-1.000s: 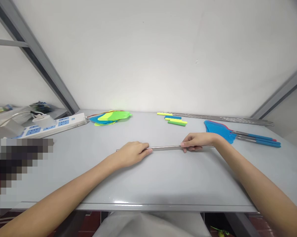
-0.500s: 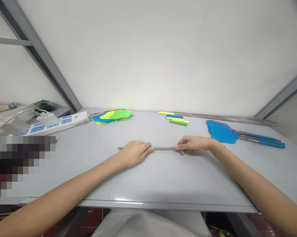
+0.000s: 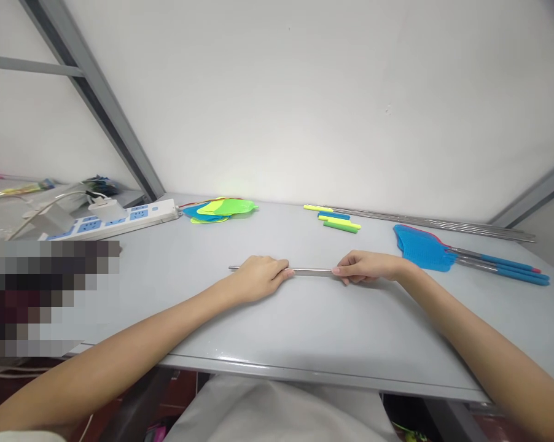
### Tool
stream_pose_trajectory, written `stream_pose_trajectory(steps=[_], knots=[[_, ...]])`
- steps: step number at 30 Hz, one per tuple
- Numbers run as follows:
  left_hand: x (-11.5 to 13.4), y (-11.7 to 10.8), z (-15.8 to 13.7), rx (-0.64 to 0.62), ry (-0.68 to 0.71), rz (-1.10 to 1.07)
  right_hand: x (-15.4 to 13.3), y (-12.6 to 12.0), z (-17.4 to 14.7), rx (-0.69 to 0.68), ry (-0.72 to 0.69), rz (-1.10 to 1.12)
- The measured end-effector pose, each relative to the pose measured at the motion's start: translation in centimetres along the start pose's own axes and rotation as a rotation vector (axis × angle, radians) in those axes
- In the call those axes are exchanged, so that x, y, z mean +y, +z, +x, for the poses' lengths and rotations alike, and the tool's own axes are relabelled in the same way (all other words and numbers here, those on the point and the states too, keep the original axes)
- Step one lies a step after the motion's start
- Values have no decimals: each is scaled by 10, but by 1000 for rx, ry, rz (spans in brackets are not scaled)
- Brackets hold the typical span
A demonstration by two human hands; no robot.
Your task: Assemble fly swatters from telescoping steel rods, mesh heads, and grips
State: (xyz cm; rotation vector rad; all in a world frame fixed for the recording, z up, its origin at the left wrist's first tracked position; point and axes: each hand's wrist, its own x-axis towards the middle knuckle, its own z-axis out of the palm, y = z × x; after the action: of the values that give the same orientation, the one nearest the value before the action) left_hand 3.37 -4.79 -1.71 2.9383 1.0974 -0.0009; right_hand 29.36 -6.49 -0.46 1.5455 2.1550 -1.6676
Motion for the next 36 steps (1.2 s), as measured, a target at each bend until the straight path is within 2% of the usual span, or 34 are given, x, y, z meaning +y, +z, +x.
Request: stream_pose_trajectory(steps=[36], knots=[[-2, 0, 1, 11, 1, -52, 1, 0, 2, 13, 7, 54]])
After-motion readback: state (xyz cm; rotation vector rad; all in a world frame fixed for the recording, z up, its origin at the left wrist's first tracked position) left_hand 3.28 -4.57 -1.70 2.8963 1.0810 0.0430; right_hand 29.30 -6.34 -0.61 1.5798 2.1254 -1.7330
